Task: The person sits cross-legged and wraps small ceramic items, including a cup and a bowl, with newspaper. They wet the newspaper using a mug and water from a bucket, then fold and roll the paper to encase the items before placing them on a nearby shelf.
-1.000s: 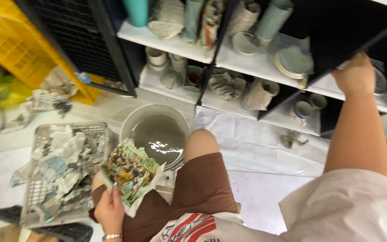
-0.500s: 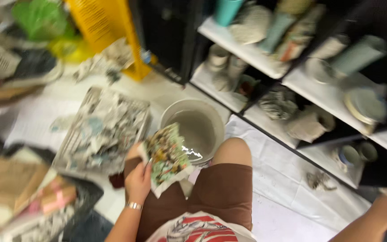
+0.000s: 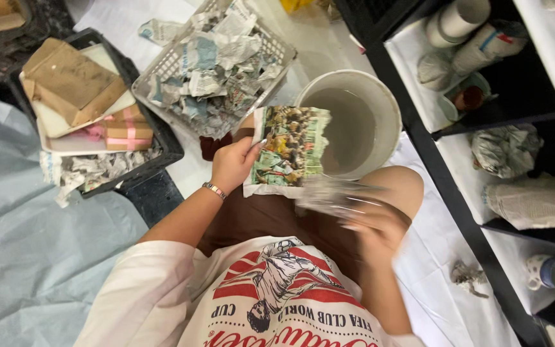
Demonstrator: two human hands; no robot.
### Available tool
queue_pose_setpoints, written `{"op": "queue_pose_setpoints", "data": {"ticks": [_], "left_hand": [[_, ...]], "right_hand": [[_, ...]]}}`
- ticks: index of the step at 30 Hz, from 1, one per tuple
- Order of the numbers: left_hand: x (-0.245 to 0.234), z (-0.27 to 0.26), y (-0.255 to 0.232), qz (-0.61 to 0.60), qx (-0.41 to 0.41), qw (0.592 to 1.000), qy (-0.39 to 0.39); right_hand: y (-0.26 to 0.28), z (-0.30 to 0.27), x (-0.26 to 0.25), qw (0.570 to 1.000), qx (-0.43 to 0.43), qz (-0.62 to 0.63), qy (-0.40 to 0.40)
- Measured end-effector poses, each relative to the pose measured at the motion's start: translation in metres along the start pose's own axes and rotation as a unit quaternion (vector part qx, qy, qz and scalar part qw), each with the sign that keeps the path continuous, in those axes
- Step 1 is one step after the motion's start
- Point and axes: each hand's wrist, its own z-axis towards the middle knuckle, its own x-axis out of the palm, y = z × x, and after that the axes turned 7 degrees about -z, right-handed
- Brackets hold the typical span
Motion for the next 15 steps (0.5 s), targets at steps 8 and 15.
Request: {"op": "queue_pose_setpoints", "data": {"ticks": [8,15], "left_hand": [[-0.026,0.003,0.019,0.015,-0.005,0.998,0.061],[-0.044,0.003,0.001,0.030,-0.037,0.998,0.042]], "right_hand": [[-0.112,-0.010,0.124,0.933,0.307,0.172,0.075],[-0.132,-0.035,0.116,0.899,0.359,0.189,0.166]]}}
